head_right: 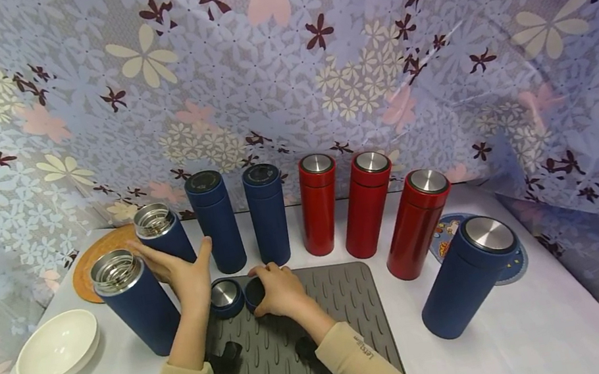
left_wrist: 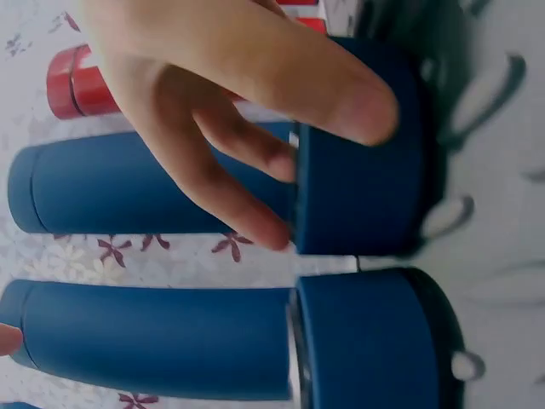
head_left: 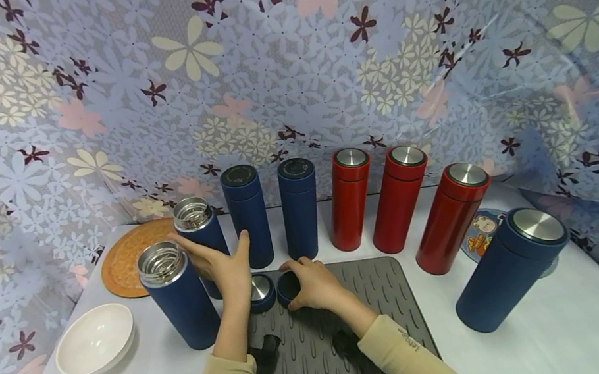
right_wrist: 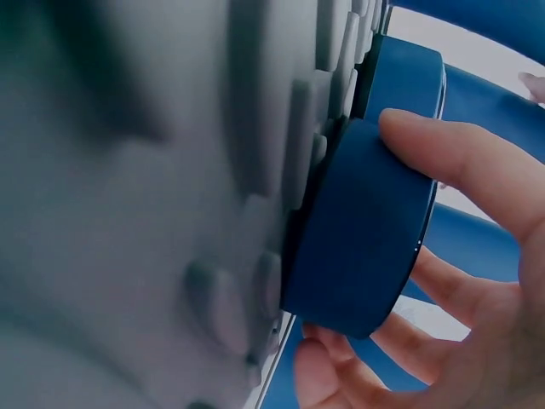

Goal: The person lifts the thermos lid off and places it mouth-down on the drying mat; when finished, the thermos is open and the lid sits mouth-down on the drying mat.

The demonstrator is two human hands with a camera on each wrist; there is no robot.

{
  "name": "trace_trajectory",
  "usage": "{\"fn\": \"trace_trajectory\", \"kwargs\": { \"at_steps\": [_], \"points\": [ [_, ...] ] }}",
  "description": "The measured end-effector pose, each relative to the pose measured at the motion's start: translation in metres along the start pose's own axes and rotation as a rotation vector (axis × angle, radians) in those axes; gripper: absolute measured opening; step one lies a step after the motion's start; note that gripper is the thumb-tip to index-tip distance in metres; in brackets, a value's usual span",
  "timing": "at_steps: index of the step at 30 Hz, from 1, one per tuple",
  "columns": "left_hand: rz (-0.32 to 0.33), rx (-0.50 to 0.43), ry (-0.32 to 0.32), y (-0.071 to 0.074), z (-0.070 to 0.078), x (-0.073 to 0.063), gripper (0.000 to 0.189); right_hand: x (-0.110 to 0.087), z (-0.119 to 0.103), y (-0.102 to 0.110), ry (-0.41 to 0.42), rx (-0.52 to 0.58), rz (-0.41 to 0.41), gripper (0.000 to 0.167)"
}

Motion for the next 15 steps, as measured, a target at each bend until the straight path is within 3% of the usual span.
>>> {"fn": "trace_trajectory", "kwargs": {
  "at_steps": [8,15],
  "points": [
    [-0.007,0.043,-0.048,-0.005,0.010,-0.008,0.110,-0.001,0.004,0.000,0.017,0.022,-0.009,0.075],
    [-0.013,0.043,-0.094,-0.007,0.021,-0.015,0.109,-0.009,0.014,0.016,0.062,0.199,0.032,0.068]
  ]
}}
Point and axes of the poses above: each hand's wrist, its own x-axis towards the middle knuckle, its own y-axis out of the back of the hand, z = x × y, the point moved 3 cm from there along x, towards the middle knuckle, and after that the axes turned 11 degrees about -z, right-handed, at the moved point
